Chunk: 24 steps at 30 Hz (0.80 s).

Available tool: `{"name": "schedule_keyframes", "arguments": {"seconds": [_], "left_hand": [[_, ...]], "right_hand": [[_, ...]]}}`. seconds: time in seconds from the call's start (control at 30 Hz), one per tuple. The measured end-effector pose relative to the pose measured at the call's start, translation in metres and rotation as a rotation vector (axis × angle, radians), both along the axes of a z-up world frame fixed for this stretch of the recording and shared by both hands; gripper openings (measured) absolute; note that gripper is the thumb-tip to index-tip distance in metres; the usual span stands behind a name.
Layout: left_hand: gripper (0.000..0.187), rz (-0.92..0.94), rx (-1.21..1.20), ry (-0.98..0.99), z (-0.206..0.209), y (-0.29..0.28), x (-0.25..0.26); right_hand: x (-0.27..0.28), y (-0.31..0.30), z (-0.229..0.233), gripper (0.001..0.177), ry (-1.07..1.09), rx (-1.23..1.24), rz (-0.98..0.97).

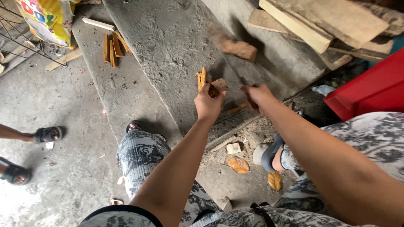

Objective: The person chops small pieces of wood into kindling using a cleaver while sitting on concrete stairs, handling several thin strips of wood and a larger block.

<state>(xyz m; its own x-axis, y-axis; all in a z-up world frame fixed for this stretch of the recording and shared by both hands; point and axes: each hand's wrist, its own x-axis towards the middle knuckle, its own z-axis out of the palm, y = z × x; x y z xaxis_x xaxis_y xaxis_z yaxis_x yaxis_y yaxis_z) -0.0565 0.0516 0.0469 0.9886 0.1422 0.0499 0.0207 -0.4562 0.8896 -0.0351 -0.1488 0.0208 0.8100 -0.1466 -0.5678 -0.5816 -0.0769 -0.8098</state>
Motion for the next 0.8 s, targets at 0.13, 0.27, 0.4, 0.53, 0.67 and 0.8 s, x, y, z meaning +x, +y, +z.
{"name": "schedule_keyframes", "arguments": {"seconds": [0.13,0.27,0.4,0.53,0.67,0.8], "left_hand": [[0.033,0.018,0.046,0.074,0.005,0.003,0.0],[0.034,0.102,0.021,0.072,0.007,0.009,-0.009],[0.041,0.132,-0.031,-0.036,0.001,0.017,-0.017],[0.042,0.128,-0.004,-0.036,-0.005,0.023,-0.017],[0.043,0.07,0.057,-0.001,-0.016,0.026,-0.01],[0.041,-0.009,0.034,-0.019,-0.022,0.025,-0.006]], "right_hand": [[-0.011,0.01,0.032,0.034,0.162,0.206,-0.217],[-0.019,0.003,0.02,0.036,0.175,0.356,-0.101],[-0.035,0.009,0.025,0.037,0.189,0.277,-0.068],[-0.07,0.021,0.05,0.034,0.153,0.283,-0.12],[-0.102,0.019,0.058,0.035,0.074,0.338,-0.098],[-0.119,0.029,0.041,0.045,-0.06,0.521,-0.022]]}}
